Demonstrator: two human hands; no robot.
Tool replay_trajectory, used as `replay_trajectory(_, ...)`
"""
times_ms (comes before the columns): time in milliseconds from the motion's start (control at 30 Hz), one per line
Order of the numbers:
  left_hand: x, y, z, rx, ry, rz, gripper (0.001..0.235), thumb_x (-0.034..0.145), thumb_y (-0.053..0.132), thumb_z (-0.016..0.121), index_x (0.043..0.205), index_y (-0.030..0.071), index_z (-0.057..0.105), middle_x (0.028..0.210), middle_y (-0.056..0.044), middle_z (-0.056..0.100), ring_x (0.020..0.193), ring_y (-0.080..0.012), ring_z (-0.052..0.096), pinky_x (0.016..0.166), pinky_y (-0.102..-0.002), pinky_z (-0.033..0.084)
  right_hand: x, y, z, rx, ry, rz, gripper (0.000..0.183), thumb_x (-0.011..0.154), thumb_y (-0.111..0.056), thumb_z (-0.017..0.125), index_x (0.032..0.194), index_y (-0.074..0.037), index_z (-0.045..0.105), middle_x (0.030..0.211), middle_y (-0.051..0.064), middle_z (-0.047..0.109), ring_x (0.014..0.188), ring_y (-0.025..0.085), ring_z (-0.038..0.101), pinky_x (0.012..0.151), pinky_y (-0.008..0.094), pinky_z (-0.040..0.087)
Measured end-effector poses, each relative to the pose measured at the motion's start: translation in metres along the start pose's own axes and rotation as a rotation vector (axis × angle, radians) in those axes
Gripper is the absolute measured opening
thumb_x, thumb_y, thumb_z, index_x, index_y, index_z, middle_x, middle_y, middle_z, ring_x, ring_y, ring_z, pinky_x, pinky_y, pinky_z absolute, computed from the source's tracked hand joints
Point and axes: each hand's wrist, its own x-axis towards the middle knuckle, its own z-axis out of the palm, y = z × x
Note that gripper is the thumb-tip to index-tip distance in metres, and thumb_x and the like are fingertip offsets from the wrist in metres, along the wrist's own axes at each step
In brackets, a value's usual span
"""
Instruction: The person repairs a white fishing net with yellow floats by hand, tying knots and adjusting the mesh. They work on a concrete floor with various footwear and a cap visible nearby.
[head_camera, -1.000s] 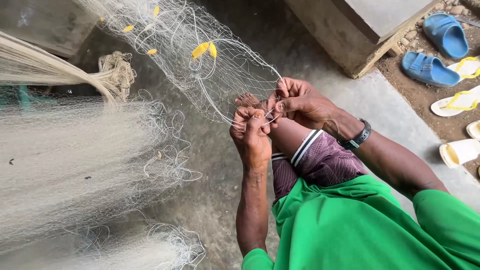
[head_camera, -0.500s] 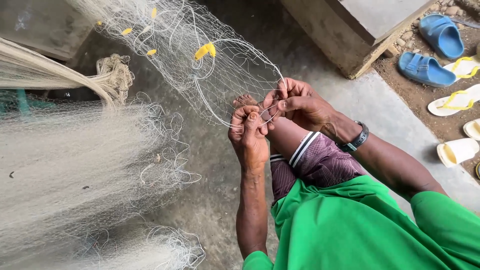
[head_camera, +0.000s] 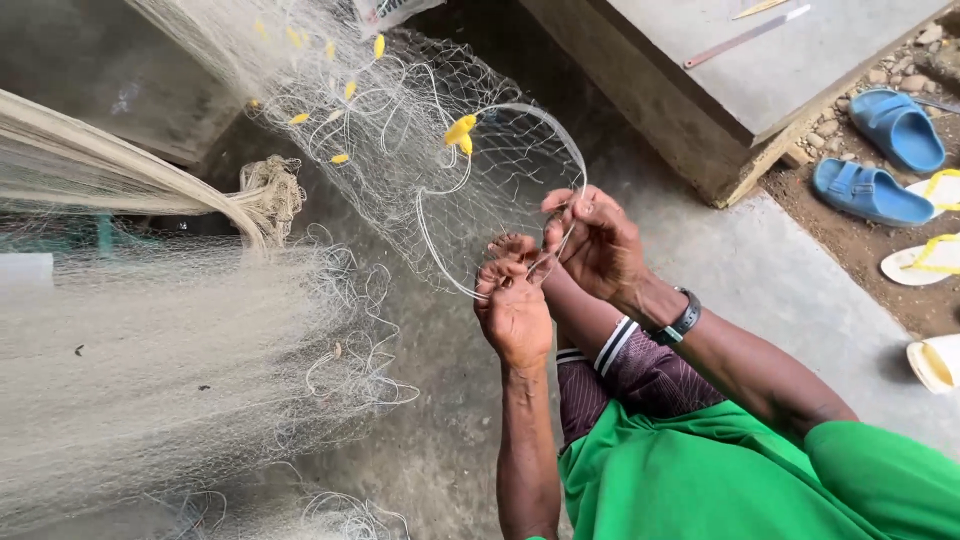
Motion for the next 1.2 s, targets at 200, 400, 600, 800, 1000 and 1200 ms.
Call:
replay_trajectory(200,0.002,-0.009,-0.042,0.003,0.011,0.171,0.006,0.082,-0.002,0.051,0.081,0.000,0.045,0.082,-0.035,0.060,0.091,-0.0466,0.066,0.088,-0.058,0.055,0.014,0.016,0.013,-0.048,-0.117,0.093,0.017,0.096,-0.018,0.062,0.095,-0.007,0.049,0.085,0.022,0.066,0.050,0.026,0.071,0.043,0.037,0.064)
replay_trajectory(400,-0.008,0.027,-0.050,0.142,-0.018,0.322,0.006,0.079,0.006,0.055,0.077,0.001,0.053,0.077,-0.031,0.061,0.098,-0.0510,0.064,0.100,-0.063,0.048,0.052,0.015,0.056,-0.307,-0.317,0.395,0.026,0.101,-0.032,0.057,0.104,-0.006,0.061,0.063,0.023,0.067,0.045,0.023,0.069,0.044,0.032,0.060)
replay_trajectory(600,0.006,0.053,-0.075,-0.171,0.012,0.216,0.011,0.089,0.017,0.054,0.084,0.009,0.049,0.076,-0.012,0.052,0.089,-0.0335,0.062,0.111,-0.062,0.040,0.049,-0.002,0.004,-0.045,-0.069,0.237,0.015,0.100,-0.018,0.063,0.109,-0.007,0.060,0.090,0.012,0.073,0.081,0.027,0.078,0.076,0.043,0.068)
replay_trajectory(800,0.018,0.035,-0.099,-0.378,0.002,0.055,0.021,0.101,0.031,0.052,0.091,0.016,0.042,0.079,-0.004,0.041,0.077,-0.0224,0.047,0.085,-0.044,0.046,0.002,-0.007,-0.025,-0.283,0.151,0.047,0.020,0.101,-0.016,0.067,0.112,-0.002,0.059,0.082,0.017,0.070,0.078,0.025,0.077,0.072,0.037,0.069)
replay_trajectory(1000,0.032,0.006,-0.103,-0.434,0.031,-0.015,0.015,0.105,0.026,0.048,0.100,0.013,0.052,0.078,-0.004,0.044,0.072,-0.0200,0.047,0.077,-0.039,0.047,-0.011,-0.013,-0.025,-0.118,0.163,-0.039,0.015,0.100,-0.015,0.065,0.109,-0.005,0.058,0.109,0.017,0.074,0.100,0.031,0.077,0.088,0.045,0.067)
replay_trajectory(1200,0.043,-0.013,-0.112,-0.495,0.009,-0.063,0.017,0.105,0.026,0.046,0.096,0.013,0.053,0.076,-0.004,0.043,0.071,-0.0202,0.046,0.075,-0.038,0.044,0.000,-0.015,-0.021,-0.070,0.130,-0.011,0.012,0.100,-0.019,0.064,0.104,-0.008,0.060,0.098,0.013,0.073,0.081,0.024,0.076,0.079,0.042,0.067)
